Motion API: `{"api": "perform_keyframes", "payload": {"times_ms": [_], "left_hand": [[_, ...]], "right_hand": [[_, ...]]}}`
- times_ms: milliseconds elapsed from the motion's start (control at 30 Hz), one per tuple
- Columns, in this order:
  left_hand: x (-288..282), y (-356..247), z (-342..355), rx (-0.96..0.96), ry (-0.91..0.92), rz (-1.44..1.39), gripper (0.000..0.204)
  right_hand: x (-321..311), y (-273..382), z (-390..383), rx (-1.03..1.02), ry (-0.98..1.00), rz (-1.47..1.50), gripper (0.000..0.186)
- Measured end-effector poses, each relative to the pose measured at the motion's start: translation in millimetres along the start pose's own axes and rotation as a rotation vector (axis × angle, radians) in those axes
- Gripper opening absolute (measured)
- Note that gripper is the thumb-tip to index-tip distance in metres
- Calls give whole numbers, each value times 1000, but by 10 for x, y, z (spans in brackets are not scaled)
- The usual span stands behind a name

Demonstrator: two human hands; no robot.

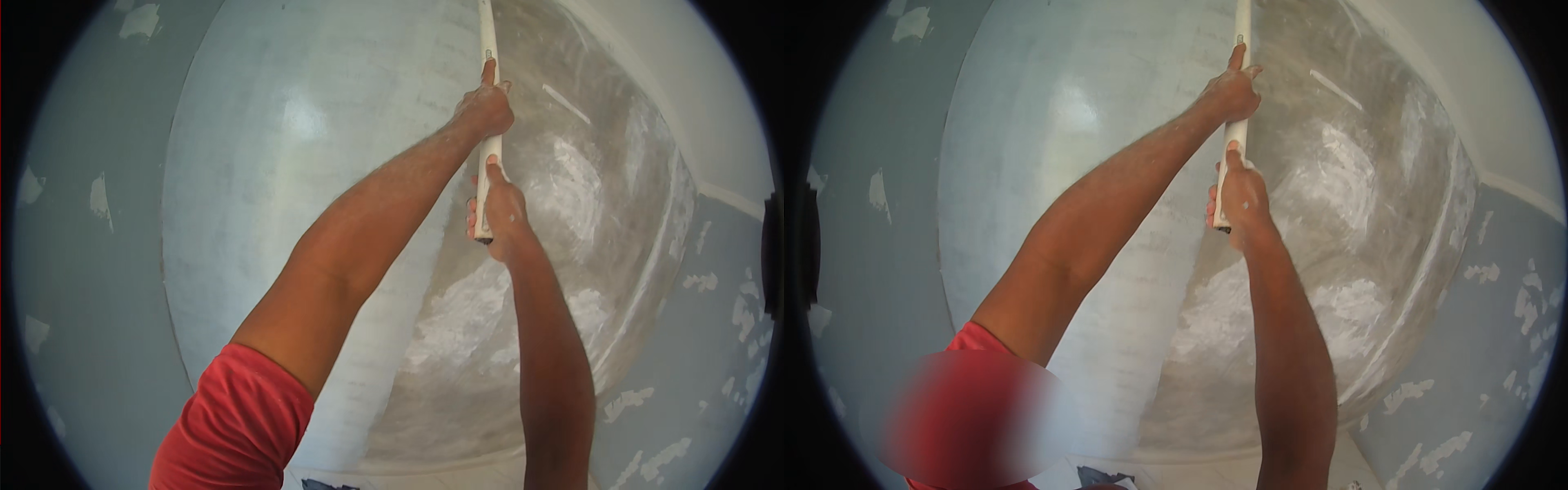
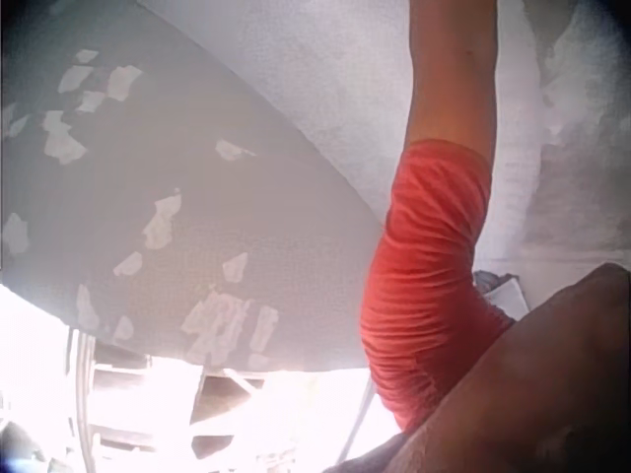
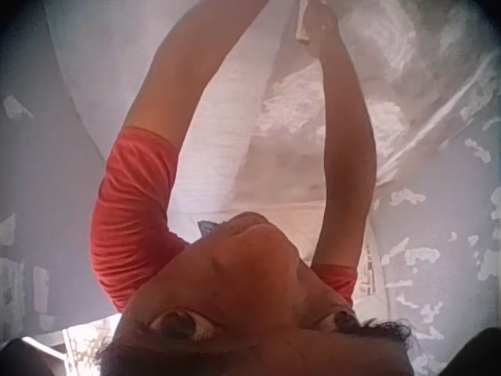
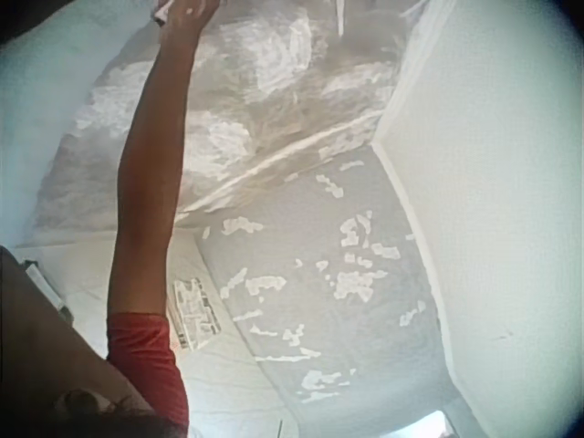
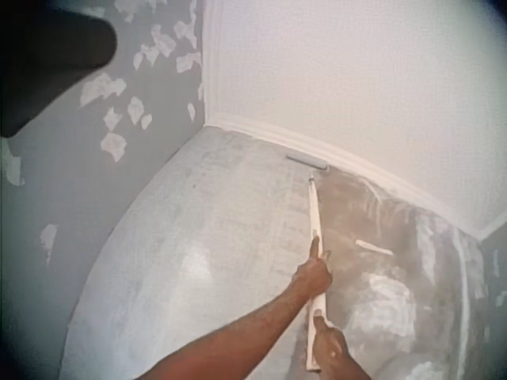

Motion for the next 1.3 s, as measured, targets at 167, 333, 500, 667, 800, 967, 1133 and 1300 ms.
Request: {"api": "perform_keyframes", "payload": {"times_ms": [167, 333, 500, 667, 800, 967, 1133, 1300], "left_hand": [[405, -160, -1359, -90, 126, -4, 63], [534, -308, -2969, -122, 169, -87, 64], [451, -656, -4767, -231, 253, -114, 62], [255, -1109, -6398, -341, 432, -112, 56], [118, -1419, -7065, -348, 481, -150, 53], [58, -1357, -6919, -336, 457, -198, 53], [94, -1014, -5893, -328, 409, -270, 54], [194, -532, -4618, -130, 184, -456, 56]], "right_hand": [[-193, -1212, -662, 63, 7, 14, 58], [-188, -2452, -1832, 127, 20, 83, 59], [-148, -3426, -3504, 240, 77, -30, 54], [-208, -4214, -5250, 420, 174, -114, 51], [-206, -4498, -6273, -134, 22, -902, 58], [-206, -4232, -6061, 730, -153, 235, 50], [-202, -3815, -5085, 664, -66, -154, 71], [-31, -3010, -3563, 273, 7, -86, 50]]}}
Point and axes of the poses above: each hand's wrist, its own z-axis towards the middle knuckle, its own x-axis out of the palm, y = z × x, the point moved 6 cm from there along z, towards the middle knuckle, and after that the axes turned 2 degrees about -z, right-handed, at the moved point
